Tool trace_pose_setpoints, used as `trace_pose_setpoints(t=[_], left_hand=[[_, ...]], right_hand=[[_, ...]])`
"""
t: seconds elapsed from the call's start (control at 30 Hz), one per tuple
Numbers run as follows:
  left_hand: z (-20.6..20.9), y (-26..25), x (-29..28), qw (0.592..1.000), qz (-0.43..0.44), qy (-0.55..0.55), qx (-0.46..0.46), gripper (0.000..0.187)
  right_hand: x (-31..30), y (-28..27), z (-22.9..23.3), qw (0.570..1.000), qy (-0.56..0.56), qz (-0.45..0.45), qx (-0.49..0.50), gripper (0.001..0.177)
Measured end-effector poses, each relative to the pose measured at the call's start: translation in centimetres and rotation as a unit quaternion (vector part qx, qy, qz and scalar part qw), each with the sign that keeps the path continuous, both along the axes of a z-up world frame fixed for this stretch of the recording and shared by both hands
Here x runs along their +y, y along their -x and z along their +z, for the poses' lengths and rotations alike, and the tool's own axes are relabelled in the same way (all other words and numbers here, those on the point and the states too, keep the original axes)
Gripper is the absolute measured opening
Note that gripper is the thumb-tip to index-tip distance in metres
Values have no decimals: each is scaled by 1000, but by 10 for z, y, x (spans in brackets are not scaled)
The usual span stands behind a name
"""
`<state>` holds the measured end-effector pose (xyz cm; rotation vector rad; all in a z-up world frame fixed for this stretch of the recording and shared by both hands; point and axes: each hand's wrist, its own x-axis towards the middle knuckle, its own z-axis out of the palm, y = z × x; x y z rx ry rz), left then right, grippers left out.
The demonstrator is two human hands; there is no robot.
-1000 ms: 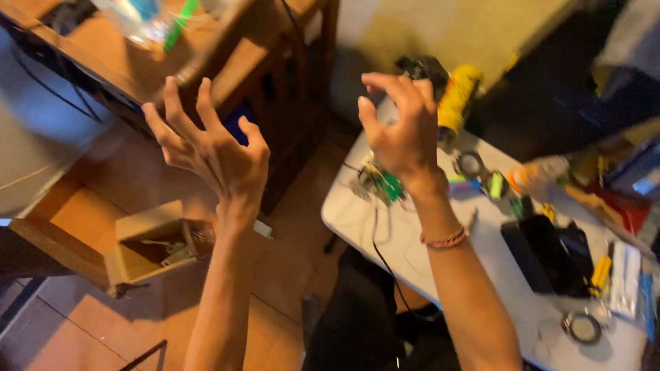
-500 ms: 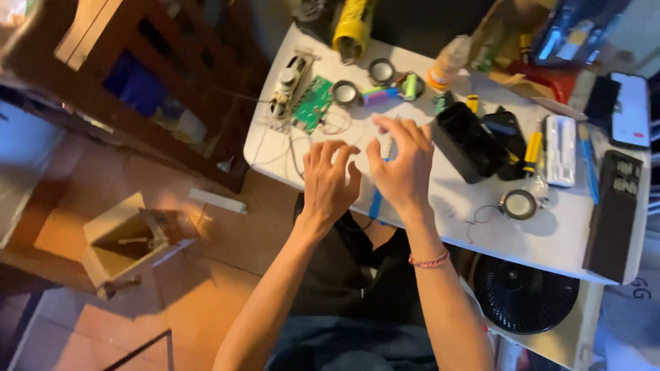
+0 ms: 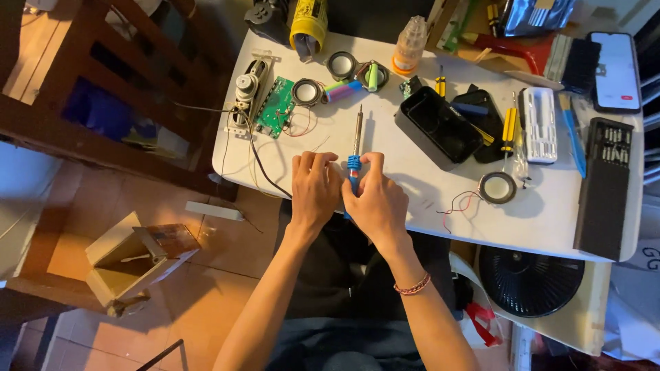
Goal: Soldering wires to a circuit board to repair or assemble an electronic device
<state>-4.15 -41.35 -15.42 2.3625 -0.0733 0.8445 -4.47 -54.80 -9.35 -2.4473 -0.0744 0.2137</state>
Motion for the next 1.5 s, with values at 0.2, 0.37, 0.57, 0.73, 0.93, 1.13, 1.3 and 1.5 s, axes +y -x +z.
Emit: trace_pose_setpoints(t=[0.2,0.37,0.57,0.73,0.93,1.13,1.3,1.5], left_hand=[[-2,2,4,1000,-13,26,5,21],[5,3,4,998,-2,57,-16,23],[14,4,18,998,-36,56,-1,22],[6,7,22,993,-101,31,60,36],[-17,0,29,996,-59,-34,57,26],[8,-8,32,996,-35,55,61,14],[22,-9,37,971,3,227,72,17],[5,-11,47,960,14,268,86,20]], right_hand=[[-3,1,-23,991,25,38,-127,32],[-13,-2,-51,941,31,63,-330,19],[-22,-8,-48,911,-30,108,-398,25],[-25,-13,-45,910,-68,148,-381,37],[-23,-19,-49,888,-109,199,-399,47],[-13,-23,-23,875,-152,199,-415,37],[-14,-41,-43,858,-237,178,-420,26],[-10,-40,-54,830,-357,163,-397,37]])
